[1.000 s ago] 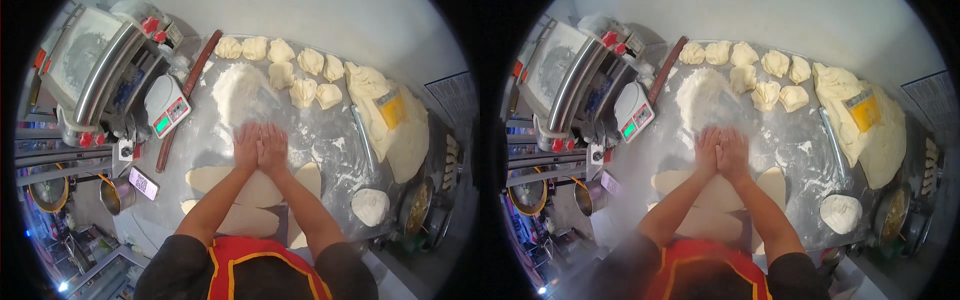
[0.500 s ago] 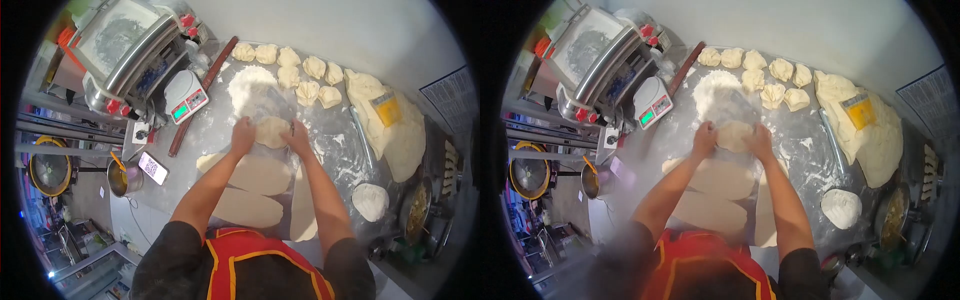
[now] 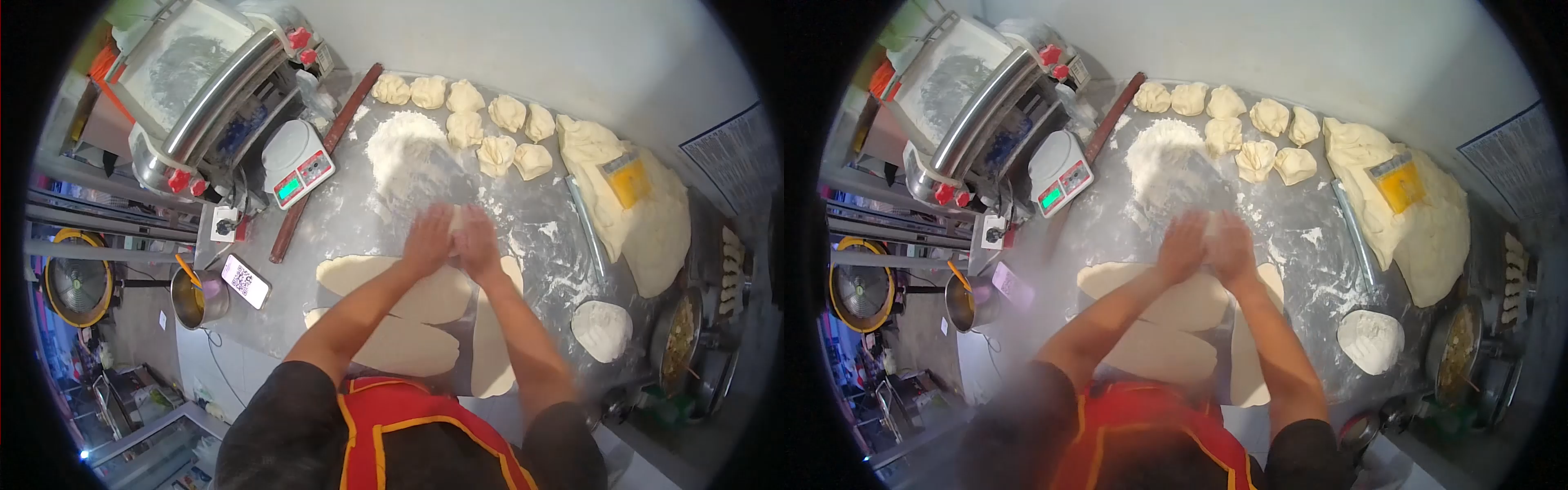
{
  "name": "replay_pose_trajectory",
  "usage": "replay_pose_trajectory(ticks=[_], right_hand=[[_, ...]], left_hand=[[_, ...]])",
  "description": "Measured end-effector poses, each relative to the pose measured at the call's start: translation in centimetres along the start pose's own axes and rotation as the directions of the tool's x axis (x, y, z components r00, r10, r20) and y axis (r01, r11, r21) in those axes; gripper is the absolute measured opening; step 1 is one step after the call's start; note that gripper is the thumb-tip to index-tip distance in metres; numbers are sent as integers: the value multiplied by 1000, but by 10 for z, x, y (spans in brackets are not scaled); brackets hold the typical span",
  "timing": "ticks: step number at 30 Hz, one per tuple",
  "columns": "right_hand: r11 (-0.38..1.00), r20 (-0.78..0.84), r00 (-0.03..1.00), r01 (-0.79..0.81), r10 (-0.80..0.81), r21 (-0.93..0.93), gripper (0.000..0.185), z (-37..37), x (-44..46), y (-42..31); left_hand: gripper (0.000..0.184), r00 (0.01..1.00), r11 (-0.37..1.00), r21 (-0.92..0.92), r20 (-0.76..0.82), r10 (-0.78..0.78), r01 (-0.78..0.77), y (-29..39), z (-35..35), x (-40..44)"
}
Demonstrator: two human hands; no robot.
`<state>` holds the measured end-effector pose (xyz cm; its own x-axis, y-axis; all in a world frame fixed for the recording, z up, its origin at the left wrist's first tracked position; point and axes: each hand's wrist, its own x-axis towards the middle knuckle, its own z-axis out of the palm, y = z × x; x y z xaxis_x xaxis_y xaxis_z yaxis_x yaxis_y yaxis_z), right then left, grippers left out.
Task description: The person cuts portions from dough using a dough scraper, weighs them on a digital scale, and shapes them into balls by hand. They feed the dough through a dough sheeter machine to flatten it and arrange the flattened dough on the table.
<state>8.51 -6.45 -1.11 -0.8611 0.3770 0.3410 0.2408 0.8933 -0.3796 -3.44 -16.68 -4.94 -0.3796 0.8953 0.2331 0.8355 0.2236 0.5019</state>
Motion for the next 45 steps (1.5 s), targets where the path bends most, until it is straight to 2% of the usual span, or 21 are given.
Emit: replay_pose_trajectory(ticks=[3, 9, 10, 12, 15, 16, 19, 22, 24, 25, 26, 28, 29, 30, 31, 33, 34, 37, 40, 44, 45], right_hand=[[947, 197, 927, -321, 321, -33, 58, 23, 10, -12], [930, 81, 932, -339, 352, -139, 60, 48, 16, 9], [923, 72, 921, -384, 383, -1, 62, 51, 14, 22], [854, 70, 897, -438, 437, 280, 67, 53, 19, 47], [808, 173, 803, -586, 571, 54, 58, 3, 27, 25], [777, 99, 784, -621, 613, 103, 54, 24, 21, 39], [328, 543, 588, -800, 600, 503, 52, 10, 35, 36], [261, 530, 600, -772, 599, 579, 45, -29, 50, -11], [-65, 543, 628, -619, 557, 783, 38, -36, 57, -39], [-235, 542, 646, -502, 538, 832, 34, -32, 61, -53], [-267, 543, 647, -480, 536, 836, 33, -17, 66, -70], [-332, 587, 654, -485, 477, 809, 32, 28, 73, -95], [-360, 626, 658, -513, 419, 779, 32, 49, 75, -104], [-118, 623, 657, -643, 425, 757, 37, 57, 81, -115], [131, 620, 655, -726, 431, 675, 41, 65, 87, -123], [849, 79, 932, -356, 354, 391, 47, 106, 81, -122], [991, -128, 983, -127, 131, 44, 50, 121, 78, -119], [992, 236, 964, 125, -119, -11, 57, 119, 82, -117], [993, 339, 936, 116, -96, -39, 59, 113, 84, -85], [897, 299, 930, -64, 213, -438, 55, 62, 94, -6], [906, 283, 941, -53, 186, -420, 55, 48, 90, 5]], left_hand=[[50, 997, 994, 94, 42, -67, 62, 5, 7, 10], [50, 998, 991, 121, 39, -54, 49, -4, 4, 27], [50, 999, 992, 125, 8, -36, 34, -6, 6, 28], [52, 975, 970, -104, 54, -216, 221, -7, -20, 27], [55, 892, 870, -200, 107, -439, 451, -9, -32, 11], [55, 856, 834, -194, 114, -504, 517, -9, -34, 3], [57, 763, 688, -344, 394, -512, 639, -14, -42, 15], [50, 747, 471, -583, 560, -357, 662, -34, -59, 15], [47, 921, 484, -784, 353, -165, 388, -44, -91, -1], [47, 930, 289, -885, 332, -159, 366, -52, -101, -10], [46, 938, 79, -942, 312, -153, 326, -60, -110, -20], [46, 830, -669, -687, 525, -187, 284, -78, -117, -34], [48, 798, -663, -693, 555, -237, 284, -93, -124, -42], [50, 761, -656, -699, 581, -289, 285, -107, -130, -53], [49, 793, -487, -826, 487, -367, 283, -106, -149, -67], [47, 796, -401, -878, 432, -425, 262, -115, -169, -90], [47, 765, -500, -828, 489, -420, 255, -126, -172, -97], [46, 696, -606, -745, 592, -407, 280, -133, -184, -117], [46, 694, -556, -781, 568, -442, 285, -123, -189, -126], [47, 699, -580, -750, 598, -391, 317, -114, -185, -128], [47, 696, -591, -737, 611, -377, 327, -109, -182, -127]])
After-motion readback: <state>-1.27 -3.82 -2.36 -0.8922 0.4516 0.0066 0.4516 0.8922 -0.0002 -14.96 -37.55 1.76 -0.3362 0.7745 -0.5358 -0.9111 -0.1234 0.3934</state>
